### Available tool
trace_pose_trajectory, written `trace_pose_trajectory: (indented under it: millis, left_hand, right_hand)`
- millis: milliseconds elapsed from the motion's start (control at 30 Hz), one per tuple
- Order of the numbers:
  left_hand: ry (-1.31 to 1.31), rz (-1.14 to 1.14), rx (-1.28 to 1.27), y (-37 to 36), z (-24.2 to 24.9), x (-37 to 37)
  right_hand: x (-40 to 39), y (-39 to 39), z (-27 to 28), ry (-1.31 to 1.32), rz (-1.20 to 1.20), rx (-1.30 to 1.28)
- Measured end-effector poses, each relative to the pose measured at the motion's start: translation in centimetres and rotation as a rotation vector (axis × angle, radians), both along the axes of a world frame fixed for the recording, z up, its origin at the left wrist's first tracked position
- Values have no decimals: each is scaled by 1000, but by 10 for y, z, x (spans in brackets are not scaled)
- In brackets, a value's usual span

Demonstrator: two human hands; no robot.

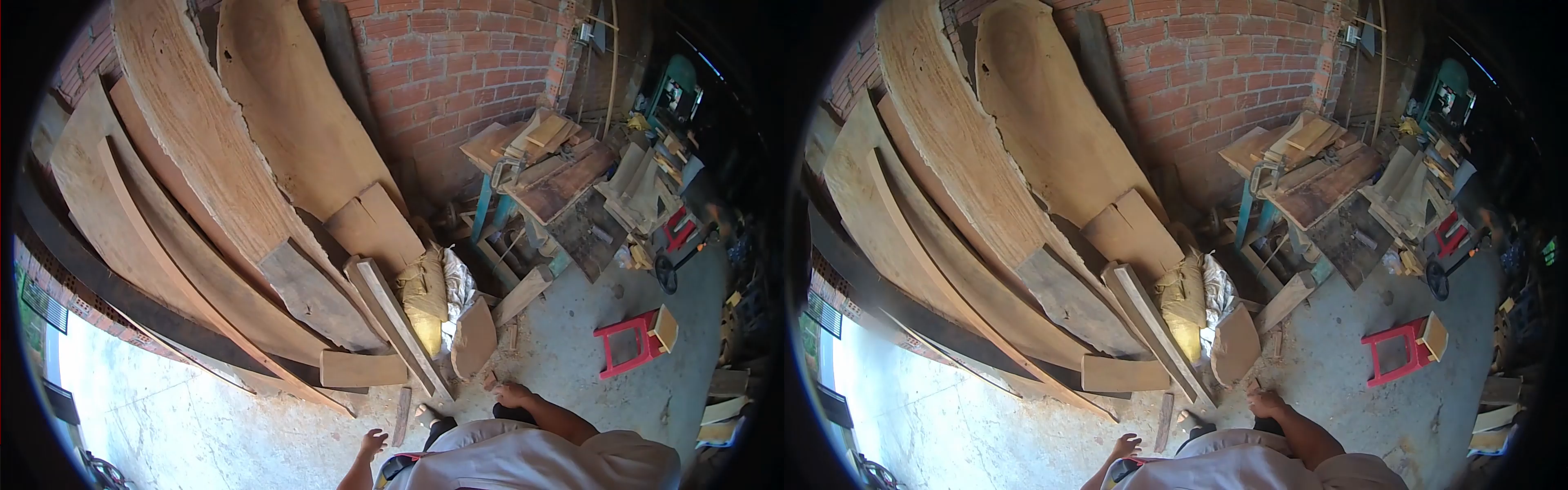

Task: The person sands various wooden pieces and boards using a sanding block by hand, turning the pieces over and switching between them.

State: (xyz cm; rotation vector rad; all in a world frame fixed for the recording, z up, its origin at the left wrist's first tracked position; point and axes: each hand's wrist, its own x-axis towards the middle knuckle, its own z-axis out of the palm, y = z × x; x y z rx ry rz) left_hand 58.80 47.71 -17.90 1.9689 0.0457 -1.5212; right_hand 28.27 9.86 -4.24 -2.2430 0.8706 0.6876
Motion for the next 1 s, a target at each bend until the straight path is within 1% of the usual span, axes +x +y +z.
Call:
trace_pose_trajectory:
  millis: [33,100,133,267,300,333,367,433,467,533,567,600,633,667,700,767,800,900,933,1000]
  left_hand:
    - [-5,62,38,-4,11,5]
    - [-115,131,43,-22,47,11]
    - [-119,174,30,-29,54,15]
    - [-194,407,-81,-67,55,16]
    - [-189,459,-97,-82,59,8]
    - [-205,465,-92,-98,63,-4]
    - [-220,460,-75,-115,62,-18]
    - [-224,409,-23,-157,62,-58]
    - [-199,370,-45,-179,66,-79]
    - [-282,259,-103,-227,58,-119]
    - [-312,217,-125,-252,47,-135]
    - [-306,175,-156,-277,43,-149]
    - [-269,192,-229,-302,51,-166]
    - [-273,150,-289,-328,56,-179]
    - [-254,134,-267,-351,61,-190]
    - [-322,-66,-370,-394,72,-208]
    - [-294,-118,-393,-411,74,-214]
    - [-275,-312,-403,-451,86,-228]
    - [-294,-393,-385,-460,86,-228]
    - [-256,-399,-359,-469,74,-227]
  right_hand:
    - [-5,-3,0,-64,23,5]
    - [-17,-14,-15,-93,39,21]
    - [-23,-21,-22,-113,67,31]
    - [-61,-53,-42,-93,-22,58]
    - [-67,-66,-29,-93,-71,61]
    - [-83,-77,-21,-86,-117,64]
    - [-104,-88,-30,-69,-117,70]
    - [-149,-121,-65,-211,-205,-11]
    - [-177,-127,-64,-194,-203,3]
    - [-223,-147,-58,-296,-464,-110]
    - [-250,-151,-61,-285,-471,-101]
    - [-284,-155,-68,-219,-538,-113]
    - [-318,-158,-76,-149,-605,-123]
    - [-350,-159,-81,-56,-608,-112]
    - [-385,-155,-86,41,-613,-98]
    - [-441,-154,-95,236,-528,-13]
    - [-461,-150,-87,248,-527,1]
    - [-485,-136,-59,114,-732,-93]
    - [-490,-130,-63,123,-742,-86]
    - [-500,-114,-88,22,-904,-149]
